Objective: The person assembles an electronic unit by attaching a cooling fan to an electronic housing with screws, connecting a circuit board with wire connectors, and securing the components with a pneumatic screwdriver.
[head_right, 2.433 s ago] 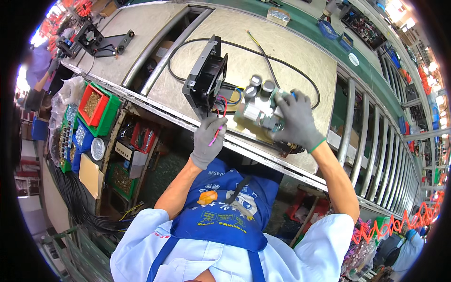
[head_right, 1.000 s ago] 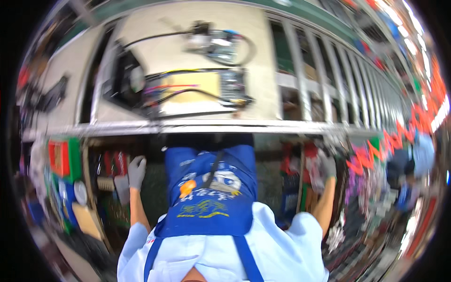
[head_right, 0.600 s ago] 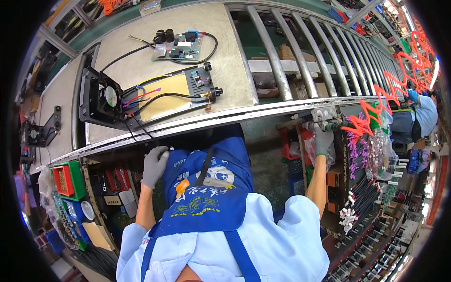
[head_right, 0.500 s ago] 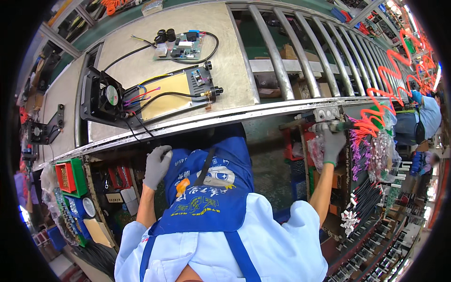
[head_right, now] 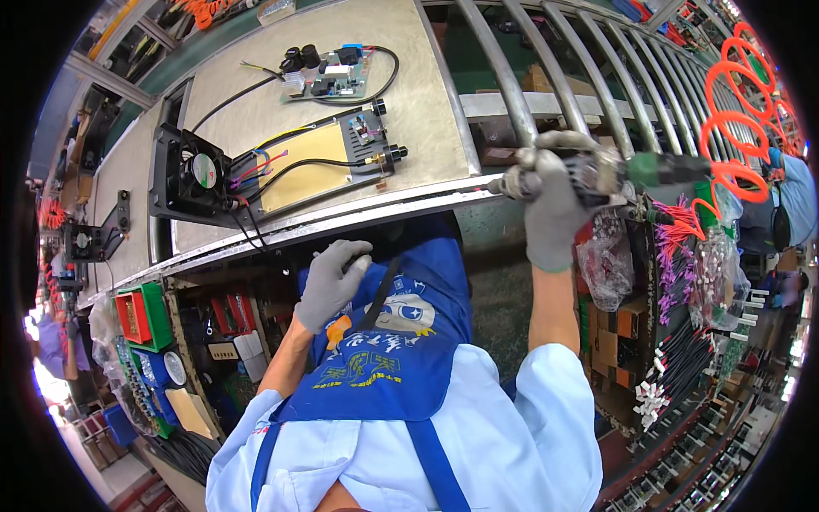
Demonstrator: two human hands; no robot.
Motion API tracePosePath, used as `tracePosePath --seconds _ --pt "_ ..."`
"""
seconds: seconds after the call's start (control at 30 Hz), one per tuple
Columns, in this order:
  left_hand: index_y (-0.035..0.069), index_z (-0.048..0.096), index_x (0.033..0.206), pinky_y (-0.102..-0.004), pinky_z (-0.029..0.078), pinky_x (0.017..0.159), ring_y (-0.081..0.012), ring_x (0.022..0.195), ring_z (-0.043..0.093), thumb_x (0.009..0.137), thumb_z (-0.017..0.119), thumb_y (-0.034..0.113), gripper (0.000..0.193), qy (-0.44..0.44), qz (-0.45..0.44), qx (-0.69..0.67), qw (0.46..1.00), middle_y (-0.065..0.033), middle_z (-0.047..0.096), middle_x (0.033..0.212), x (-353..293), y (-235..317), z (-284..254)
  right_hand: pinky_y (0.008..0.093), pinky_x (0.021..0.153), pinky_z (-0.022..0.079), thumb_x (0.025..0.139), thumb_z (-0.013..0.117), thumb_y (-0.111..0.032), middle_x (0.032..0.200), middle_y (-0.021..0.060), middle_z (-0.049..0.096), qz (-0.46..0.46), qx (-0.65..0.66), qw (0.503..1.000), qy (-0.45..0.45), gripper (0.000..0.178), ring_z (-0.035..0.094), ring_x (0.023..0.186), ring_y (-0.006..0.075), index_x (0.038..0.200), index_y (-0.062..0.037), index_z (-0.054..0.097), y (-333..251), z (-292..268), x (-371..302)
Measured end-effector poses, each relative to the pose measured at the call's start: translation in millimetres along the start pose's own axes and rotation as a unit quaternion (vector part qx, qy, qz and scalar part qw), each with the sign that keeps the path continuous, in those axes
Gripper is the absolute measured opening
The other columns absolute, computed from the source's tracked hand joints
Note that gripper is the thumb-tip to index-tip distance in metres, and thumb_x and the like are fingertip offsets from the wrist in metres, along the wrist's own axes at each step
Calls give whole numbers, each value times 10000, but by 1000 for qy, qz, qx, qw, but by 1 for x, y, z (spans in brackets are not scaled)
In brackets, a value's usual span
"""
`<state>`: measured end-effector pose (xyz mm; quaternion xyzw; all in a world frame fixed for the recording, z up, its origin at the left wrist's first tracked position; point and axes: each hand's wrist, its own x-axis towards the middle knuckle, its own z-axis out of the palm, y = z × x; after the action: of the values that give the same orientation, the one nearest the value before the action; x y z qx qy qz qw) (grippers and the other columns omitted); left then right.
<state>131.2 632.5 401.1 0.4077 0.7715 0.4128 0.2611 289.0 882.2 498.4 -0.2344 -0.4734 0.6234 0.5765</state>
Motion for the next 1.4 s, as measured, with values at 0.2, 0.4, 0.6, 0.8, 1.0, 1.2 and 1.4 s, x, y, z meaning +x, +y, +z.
tracePosePath --seconds 0.2,0.4,0.6,0.8,1.0,1.2,1.4 --pt "29 689 1094 -370 519 738 -287 788 657 904 639 151 231 -21 -37 14 999 -156 674 982 -2 -11 -4 234 496 510 852 549 114 886 127 619 0 -30 1000 -6 177 627 700 133 1004 23 539 46 1 6" --pt "6 686 1112 -327 497 725 -243 762 632 906 634 134 248 -9 -21 1 1000 -145 669 955 6 -18 -6 247 538 529 849 540 108 937 130 623 -7 -89 996 -21 218 627 701 151 1047 16 538 46 0 7" --pt "14 694 1104 -363 522 814 -290 890 686 918 620 176 258 -17 13 -67 998 -170 707 992 40 -2 0 345 732 557 833 522 76 960 145 620 -59 -66 995 -37 260 628 795 210 1080 -4 539 13 17 4" --pt "0 687 1108 -353 520 823 -293 892 687 923 608 184 273 -40 29 -156 986 -186 713 1003 71 8 20 387 776 556 831 519 42 998 128 613 -45 -34 997 -61 290 595 803 200 1113 -17 558 7 30 2" --pt "-2 688 1109 -361 523 793 -283 846 686 922 604 182 276 -46 19 -139 989 -185 716 982 58 -8 23 241 486 479 855 557 86 823 126 627 -37 -113 993 -22 202 579 598 118 1044 18 539 26 25 0" --pt "4 697 1098 -346 522 773 -257 815 679 924 602 183 267 -42 -2 -135 990 -175 715 950 53 -13 20 250 459 475 843 569 88 747 118 629 -29 -140 990 -6 180 554 528 110 1014 32 552 51 11 4" --pt "-2 670 1160 -321 531 745 -196 787 664 963 566 197 298 -49 -37 -195 979 -140 716 935 58 -11 21 308 625 571 837 546 69 947 127 613 -54 -96 992 -56 251 609 745 184 1072 -20 552 14 31 -1"
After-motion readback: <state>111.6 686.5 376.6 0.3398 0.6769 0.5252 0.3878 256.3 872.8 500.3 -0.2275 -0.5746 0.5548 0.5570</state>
